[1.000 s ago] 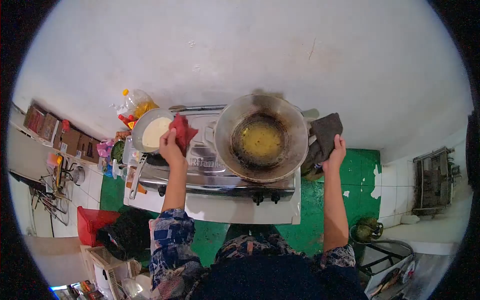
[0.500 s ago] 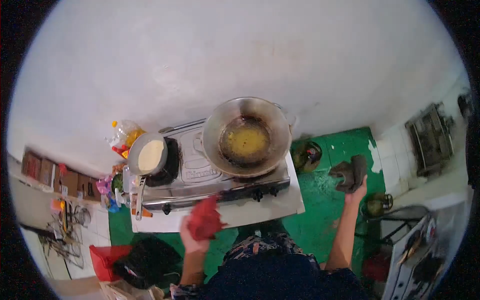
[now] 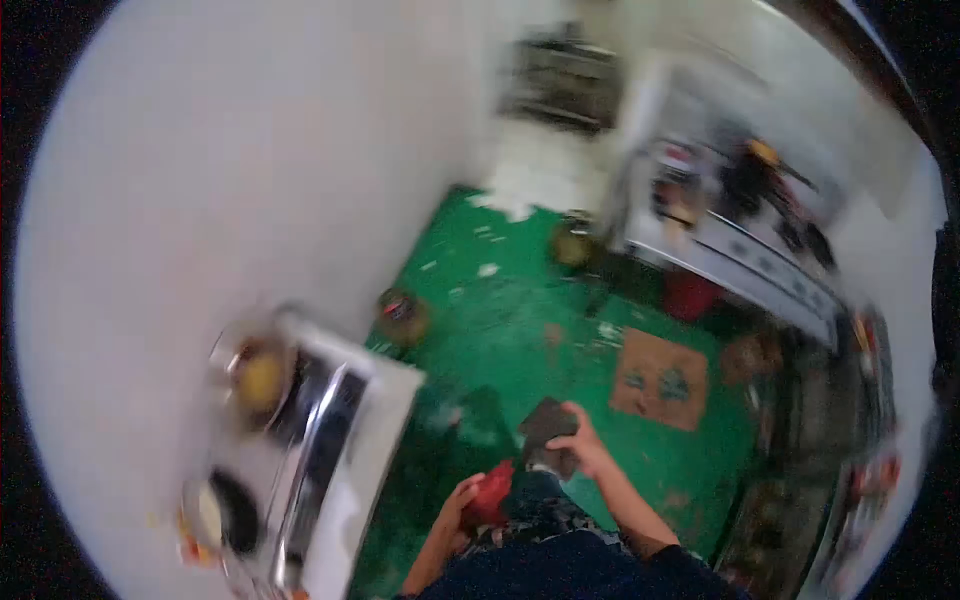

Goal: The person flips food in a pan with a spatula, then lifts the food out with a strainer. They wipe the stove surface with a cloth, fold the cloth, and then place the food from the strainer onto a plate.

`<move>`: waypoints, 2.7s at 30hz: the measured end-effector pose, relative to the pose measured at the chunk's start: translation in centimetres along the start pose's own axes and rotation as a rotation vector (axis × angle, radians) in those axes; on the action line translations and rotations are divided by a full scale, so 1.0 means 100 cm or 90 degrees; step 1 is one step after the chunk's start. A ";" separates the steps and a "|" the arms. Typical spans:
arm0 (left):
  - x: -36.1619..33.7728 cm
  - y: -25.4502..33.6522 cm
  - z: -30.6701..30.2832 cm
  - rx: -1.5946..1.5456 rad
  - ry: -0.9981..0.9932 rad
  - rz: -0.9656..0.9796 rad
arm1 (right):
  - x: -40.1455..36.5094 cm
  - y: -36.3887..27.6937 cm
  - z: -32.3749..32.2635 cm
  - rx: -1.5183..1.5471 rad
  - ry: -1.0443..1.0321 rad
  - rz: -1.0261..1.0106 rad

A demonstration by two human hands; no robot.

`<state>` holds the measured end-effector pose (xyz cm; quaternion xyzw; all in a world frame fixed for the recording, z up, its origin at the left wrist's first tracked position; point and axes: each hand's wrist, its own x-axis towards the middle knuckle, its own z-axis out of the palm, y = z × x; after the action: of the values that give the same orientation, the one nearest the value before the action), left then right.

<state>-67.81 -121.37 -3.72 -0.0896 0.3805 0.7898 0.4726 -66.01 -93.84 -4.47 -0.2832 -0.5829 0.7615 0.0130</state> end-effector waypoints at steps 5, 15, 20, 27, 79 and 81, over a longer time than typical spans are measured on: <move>0.035 -0.046 0.093 0.323 -0.026 -0.135 | -0.142 -0.024 -0.093 0.545 -0.011 0.048; 0.191 -0.265 0.286 0.507 -0.407 -0.259 | -0.274 -0.023 -0.299 -0.028 0.200 -0.172; 0.184 -0.320 0.402 0.647 -0.395 -0.375 | -0.322 -0.032 -0.397 0.210 0.448 -0.015; 0.247 -0.358 0.481 0.558 -0.409 -0.510 | -0.366 -0.002 -0.540 0.846 0.639 -0.188; 0.423 -0.793 1.027 0.359 -0.423 -0.804 | -0.457 -0.139 -1.091 0.352 0.769 -0.330; 0.422 -0.799 1.033 0.387 -0.463 -0.843 | -0.464 -0.148 -1.087 0.363 0.815 -0.285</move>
<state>-2.79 -0.86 5.62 0.0986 0.2690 0.1880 0.9395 16.85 -9.63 10.69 -0.5324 -0.2845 0.5483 0.5788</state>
